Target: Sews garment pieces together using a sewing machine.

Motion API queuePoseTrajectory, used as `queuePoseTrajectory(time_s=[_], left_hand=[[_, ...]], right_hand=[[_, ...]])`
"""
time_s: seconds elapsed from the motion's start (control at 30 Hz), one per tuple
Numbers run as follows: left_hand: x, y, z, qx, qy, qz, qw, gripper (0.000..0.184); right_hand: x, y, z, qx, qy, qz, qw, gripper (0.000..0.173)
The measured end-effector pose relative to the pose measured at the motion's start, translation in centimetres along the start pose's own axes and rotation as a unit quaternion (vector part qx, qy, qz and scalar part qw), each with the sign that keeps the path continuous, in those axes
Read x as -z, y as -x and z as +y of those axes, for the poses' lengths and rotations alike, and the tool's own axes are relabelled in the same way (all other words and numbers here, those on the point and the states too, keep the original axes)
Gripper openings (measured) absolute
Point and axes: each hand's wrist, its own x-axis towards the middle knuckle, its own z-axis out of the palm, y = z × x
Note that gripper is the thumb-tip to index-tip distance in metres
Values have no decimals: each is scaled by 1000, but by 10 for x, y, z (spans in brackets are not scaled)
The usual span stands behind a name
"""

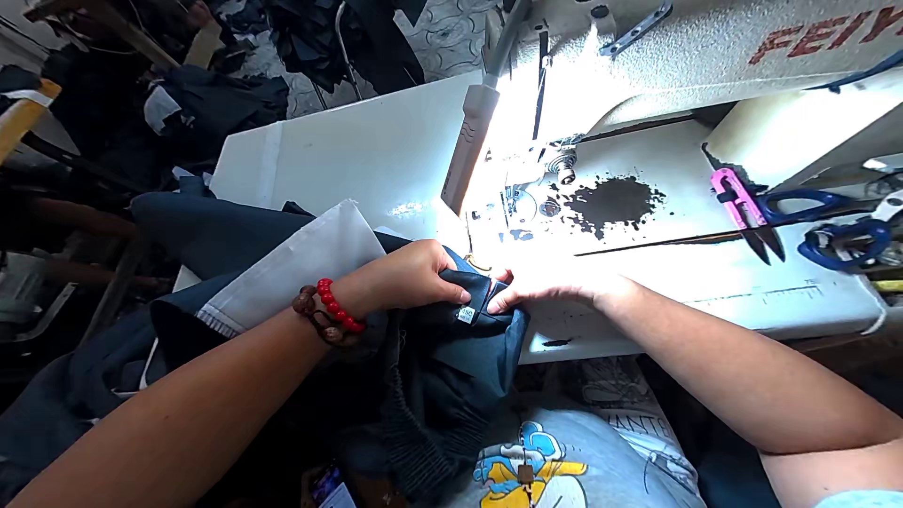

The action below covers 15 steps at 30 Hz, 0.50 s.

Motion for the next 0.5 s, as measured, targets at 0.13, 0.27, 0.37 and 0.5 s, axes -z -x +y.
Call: queuePoseTrajectory(time_s=[0.13, 0.27, 0.37, 0.5], left_hand=[[0, -1, 0, 3, -7, 4, 1000, 32], [-1, -2, -1, 8, -3, -1, 1000, 33], [-2, -4, -2, 14, -2, 4, 1000, 34], [-4, -4, 0, 25, -8, 6, 1000, 33]], right_hand=[[0, -1, 1, -6, 4, 1, 1000, 24], [0, -4, 1, -10, 17, -1, 1000, 25], [-1, -6, 3, -17, 2, -11, 1000, 24], [-2, -12, 8, -18, -21, -30, 999, 22]])
